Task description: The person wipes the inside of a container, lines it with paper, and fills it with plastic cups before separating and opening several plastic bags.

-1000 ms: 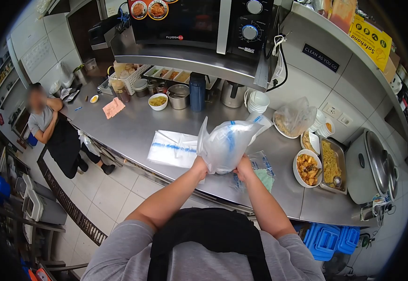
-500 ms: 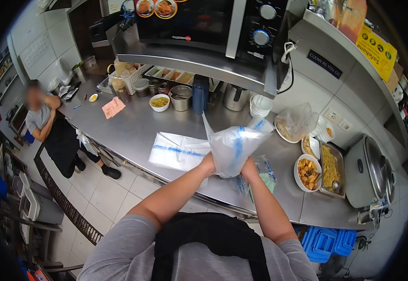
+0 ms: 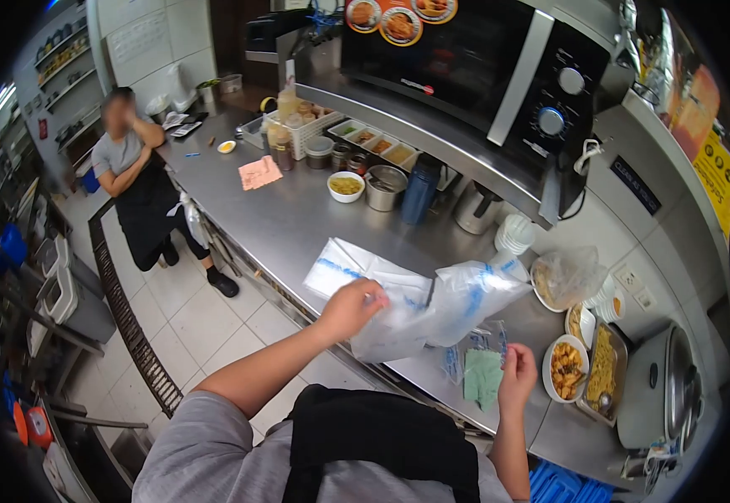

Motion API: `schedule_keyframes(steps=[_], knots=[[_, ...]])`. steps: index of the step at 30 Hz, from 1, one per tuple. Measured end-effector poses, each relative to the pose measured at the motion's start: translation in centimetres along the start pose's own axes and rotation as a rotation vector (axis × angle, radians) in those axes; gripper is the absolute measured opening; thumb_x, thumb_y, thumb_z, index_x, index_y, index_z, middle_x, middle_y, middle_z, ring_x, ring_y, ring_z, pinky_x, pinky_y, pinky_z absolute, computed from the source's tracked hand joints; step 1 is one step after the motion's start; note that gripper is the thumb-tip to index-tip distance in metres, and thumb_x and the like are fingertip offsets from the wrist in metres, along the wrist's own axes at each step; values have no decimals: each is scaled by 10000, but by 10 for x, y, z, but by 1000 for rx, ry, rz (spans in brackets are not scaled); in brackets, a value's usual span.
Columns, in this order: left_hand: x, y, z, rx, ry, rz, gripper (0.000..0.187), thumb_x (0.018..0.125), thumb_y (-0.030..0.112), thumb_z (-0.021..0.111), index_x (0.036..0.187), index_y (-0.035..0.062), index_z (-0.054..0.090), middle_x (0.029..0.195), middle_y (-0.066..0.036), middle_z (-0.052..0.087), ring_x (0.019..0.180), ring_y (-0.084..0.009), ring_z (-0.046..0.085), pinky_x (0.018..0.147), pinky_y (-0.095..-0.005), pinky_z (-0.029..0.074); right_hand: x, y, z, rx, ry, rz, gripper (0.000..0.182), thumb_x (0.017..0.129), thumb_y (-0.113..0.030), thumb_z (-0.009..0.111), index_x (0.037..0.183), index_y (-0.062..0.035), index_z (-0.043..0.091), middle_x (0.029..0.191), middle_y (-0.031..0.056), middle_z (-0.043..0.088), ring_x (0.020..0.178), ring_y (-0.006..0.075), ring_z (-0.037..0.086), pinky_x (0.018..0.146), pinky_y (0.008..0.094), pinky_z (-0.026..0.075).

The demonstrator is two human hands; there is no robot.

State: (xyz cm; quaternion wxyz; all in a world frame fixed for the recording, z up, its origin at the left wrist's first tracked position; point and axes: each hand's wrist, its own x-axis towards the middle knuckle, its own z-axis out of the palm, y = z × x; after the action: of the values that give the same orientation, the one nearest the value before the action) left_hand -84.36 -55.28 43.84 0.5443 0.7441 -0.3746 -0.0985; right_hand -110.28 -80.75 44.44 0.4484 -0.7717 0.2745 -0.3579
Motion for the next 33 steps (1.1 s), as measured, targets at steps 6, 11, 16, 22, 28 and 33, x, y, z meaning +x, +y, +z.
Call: schedule_keyframes(steps=[6,11,16,22,28,33], knots=[[-32,94,11,230,-57,297,89,844,197,711,862,130,655,844,-45,630,721,-247,621,698,-346,487,-11,-133,50,-100,-142,-494,202,805,-87,727,962,-2,635,933,92,640,770,224,601,689,335,470],[-45,98,12,226,-103,366,157,820,218,709,871,101,617,867,-32,626,754,-266,624,677,-378,484,-7,-109,55,-142,-438,-578,298,710,-151,819,925,-25,656,898,116,655,806,283,611,719,355,476],[-60,108,5,93,-89,236,216,798,230,762,877,83,625,828,-40,638,711,-225,629,625,-329,490,-20,-142,67,-80,-497,-488,160,767,-116,777,845,-35,663,780,87,644,746,265,610,679,338,471],[-69,104,2,29,-39,342,168,845,203,703,880,55,631,807,-87,627,728,-278,619,618,-368,484,-23,-111,61,34,-608,-359,96,879,-105,673,885,-10,657,759,104,624,669,240,602,612,306,454],[-74,113,14,-52,49,267,134,902,209,654,895,76,653,745,-98,631,636,-296,596,610,-361,485,-37,-124,67,201,-474,-171,156,923,-118,608,832,6,633,702,119,596,630,221,586,570,322,432],[-71,110,9,-152,-357,80,199,898,260,678,864,69,633,623,-76,575,586,-206,559,567,-320,424,-28,-95,50,-62,-572,-286,177,928,-113,601,812,19,627,730,108,630,648,205,600,614,314,470]])
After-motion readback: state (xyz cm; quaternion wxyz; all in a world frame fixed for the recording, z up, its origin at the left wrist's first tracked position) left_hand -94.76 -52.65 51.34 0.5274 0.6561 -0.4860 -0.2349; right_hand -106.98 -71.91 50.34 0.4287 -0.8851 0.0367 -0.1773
